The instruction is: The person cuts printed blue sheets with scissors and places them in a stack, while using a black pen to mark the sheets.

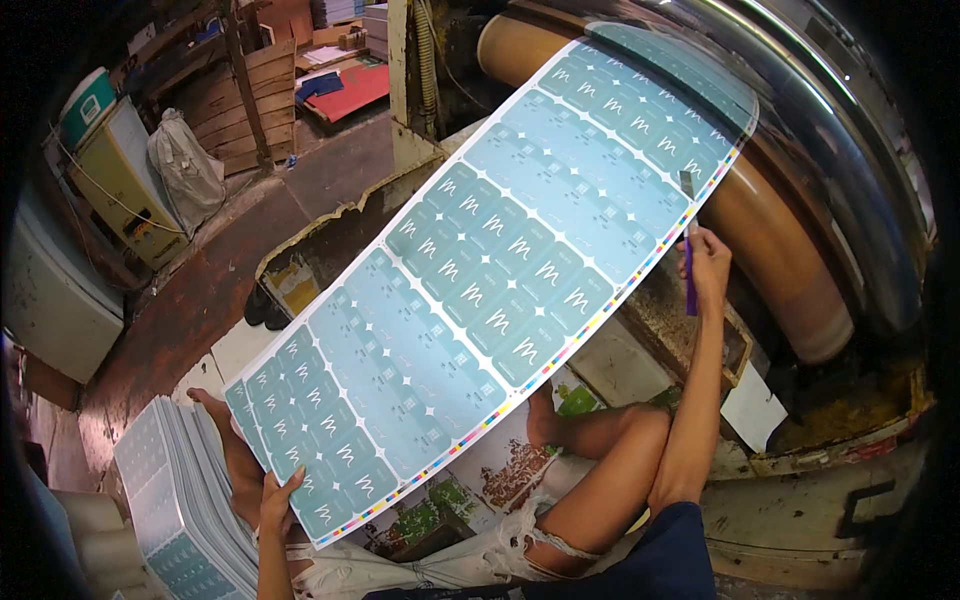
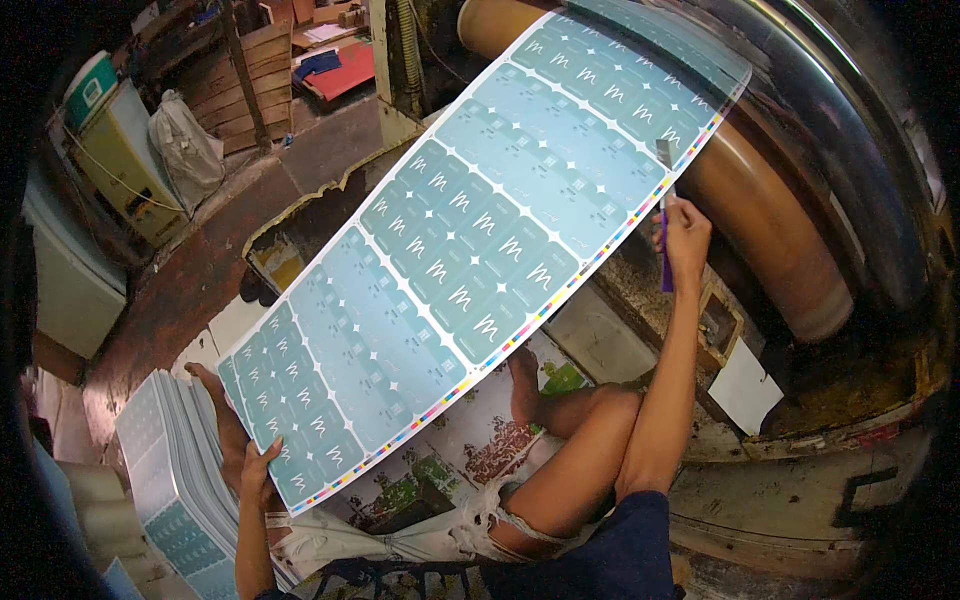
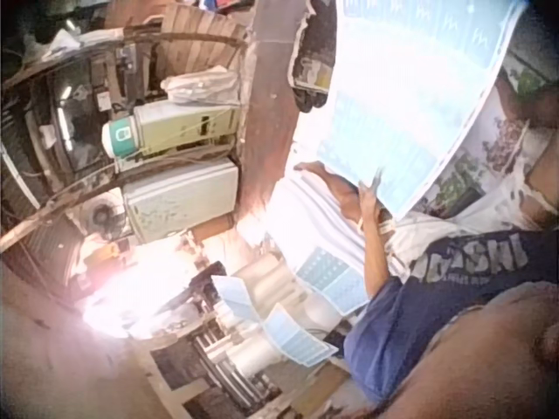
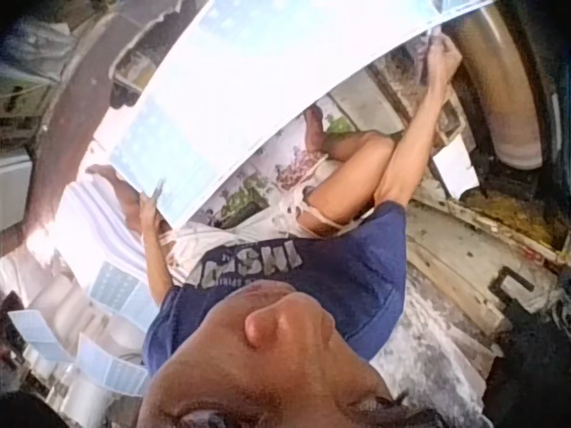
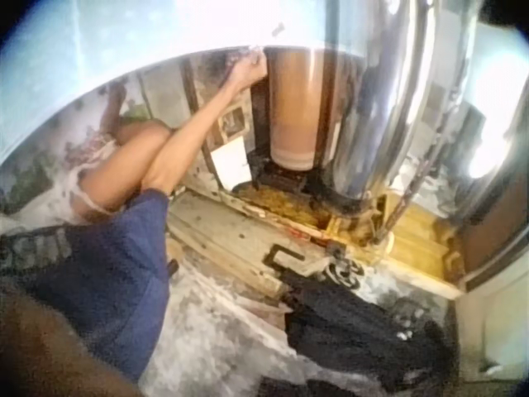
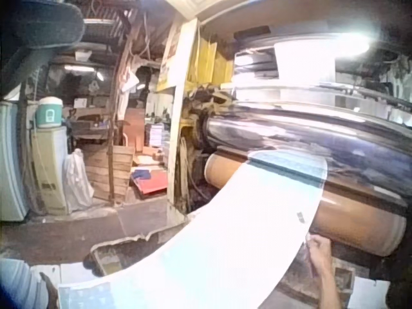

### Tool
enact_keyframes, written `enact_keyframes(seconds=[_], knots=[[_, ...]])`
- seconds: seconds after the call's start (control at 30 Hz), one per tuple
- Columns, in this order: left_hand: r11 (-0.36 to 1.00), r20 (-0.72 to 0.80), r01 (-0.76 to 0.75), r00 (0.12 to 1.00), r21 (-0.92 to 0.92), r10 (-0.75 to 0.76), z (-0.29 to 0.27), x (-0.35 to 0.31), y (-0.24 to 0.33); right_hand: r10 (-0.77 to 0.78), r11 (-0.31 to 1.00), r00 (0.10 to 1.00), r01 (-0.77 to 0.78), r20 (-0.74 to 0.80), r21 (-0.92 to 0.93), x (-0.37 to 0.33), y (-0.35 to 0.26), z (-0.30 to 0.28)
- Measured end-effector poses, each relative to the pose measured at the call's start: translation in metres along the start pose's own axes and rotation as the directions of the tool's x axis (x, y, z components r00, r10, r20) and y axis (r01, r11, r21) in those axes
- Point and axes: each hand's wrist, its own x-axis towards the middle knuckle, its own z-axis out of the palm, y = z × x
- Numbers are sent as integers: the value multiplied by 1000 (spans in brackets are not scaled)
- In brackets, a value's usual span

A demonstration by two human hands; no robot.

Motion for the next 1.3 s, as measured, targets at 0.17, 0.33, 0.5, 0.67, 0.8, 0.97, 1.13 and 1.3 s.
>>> enact_keyframes(seconds=[0.17,0.33,0.5,0.67,0.8,0.97,1.13,1.3], knots=[[997,-29,-65,997,-31,65,-11,-9,5,-146,985,964,119,-222,-128,9,-19,0],[985,-133,-101,988,-136,83,-8,-23,10,-740,525,672,545,-34,-653,14,-33,0],[968,-196,-164,972,-188,127,-6,-25,-22,-605,503,762,590,230,-631,31,-30,-17],[945,-276,-236,946,-226,170,-150,20,-121,-636,619,723,687,269,-382,-12,6,27],[947,-321,-282,921,-155,221,-295,41,-146,-444,706,857,514,260,-488,-128,47,116],[986,-395,-167,904,29,164,-400,41,-144,-441,688,818,572,369,-446,-207,29,156],[991,-357,-72,928,113,108,-360,44,-103,-361,736,808,553,466,-390,-210,-52,131],[982,-319,-187,932,-9,174,-362,95,-131,-222,775,815,481,535,-411,-227,-74,164]])
